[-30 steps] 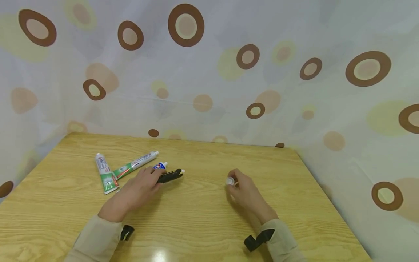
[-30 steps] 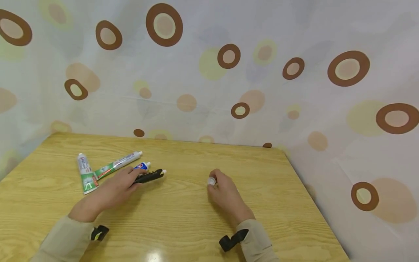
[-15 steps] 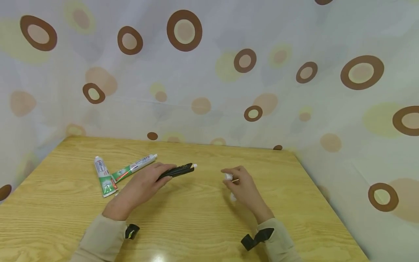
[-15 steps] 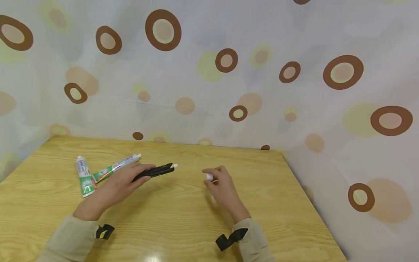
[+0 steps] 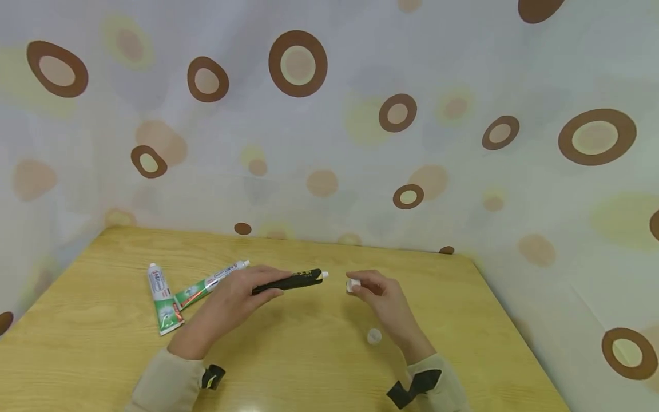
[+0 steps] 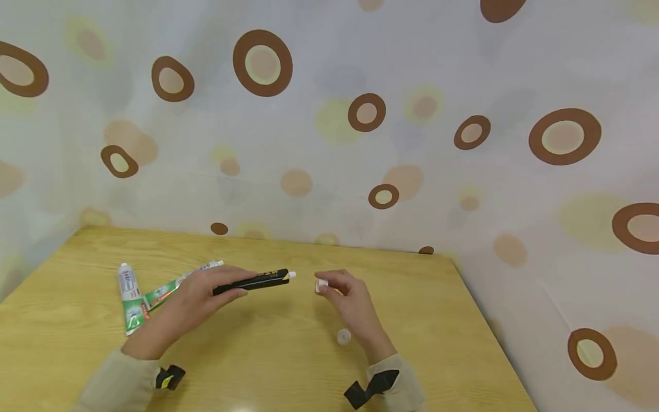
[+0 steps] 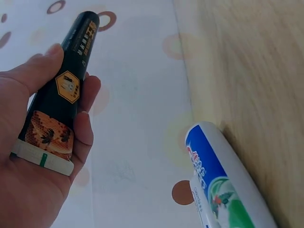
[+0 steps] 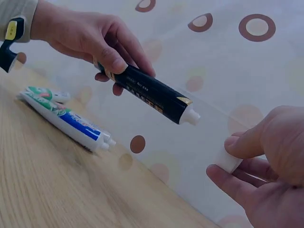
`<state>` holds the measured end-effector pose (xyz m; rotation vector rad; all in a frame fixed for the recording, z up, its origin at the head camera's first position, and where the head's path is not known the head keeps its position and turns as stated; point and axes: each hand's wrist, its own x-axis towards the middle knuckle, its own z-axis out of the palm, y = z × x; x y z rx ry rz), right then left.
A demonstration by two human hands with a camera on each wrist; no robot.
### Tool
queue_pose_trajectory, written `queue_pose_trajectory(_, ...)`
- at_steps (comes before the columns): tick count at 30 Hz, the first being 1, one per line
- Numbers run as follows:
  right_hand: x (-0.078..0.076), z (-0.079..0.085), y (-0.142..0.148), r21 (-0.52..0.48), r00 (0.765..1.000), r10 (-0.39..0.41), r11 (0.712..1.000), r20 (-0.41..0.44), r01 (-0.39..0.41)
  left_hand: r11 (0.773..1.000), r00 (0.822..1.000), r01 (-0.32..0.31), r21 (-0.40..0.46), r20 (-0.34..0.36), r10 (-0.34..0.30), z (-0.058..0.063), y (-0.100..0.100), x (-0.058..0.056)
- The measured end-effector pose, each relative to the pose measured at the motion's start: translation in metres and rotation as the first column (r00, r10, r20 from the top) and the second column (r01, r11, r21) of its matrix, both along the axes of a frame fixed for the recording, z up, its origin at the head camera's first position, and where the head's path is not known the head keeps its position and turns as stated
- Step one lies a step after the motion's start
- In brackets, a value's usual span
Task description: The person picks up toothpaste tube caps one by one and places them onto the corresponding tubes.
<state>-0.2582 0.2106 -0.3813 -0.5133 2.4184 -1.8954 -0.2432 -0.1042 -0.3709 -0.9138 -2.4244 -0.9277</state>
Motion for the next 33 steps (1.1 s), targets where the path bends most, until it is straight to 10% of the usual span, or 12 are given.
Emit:
queue_pose_trajectory(10,0.002,0.021,-0.007,-0.014,1.000,0.017,1.000,-0.009,-0.017,0.990,0.992,0.120,0.077,-0.049,-0.116,0.019,0.010,-0.008)
queue_pose_trajectory(33,0.031,0.017,-0.018,-0.036,0.999,0.038,0.999,-0.025,-0.039,0.977,0.985,0.166,0.134,0.015,-0.170,0.005,0.012,0.014)
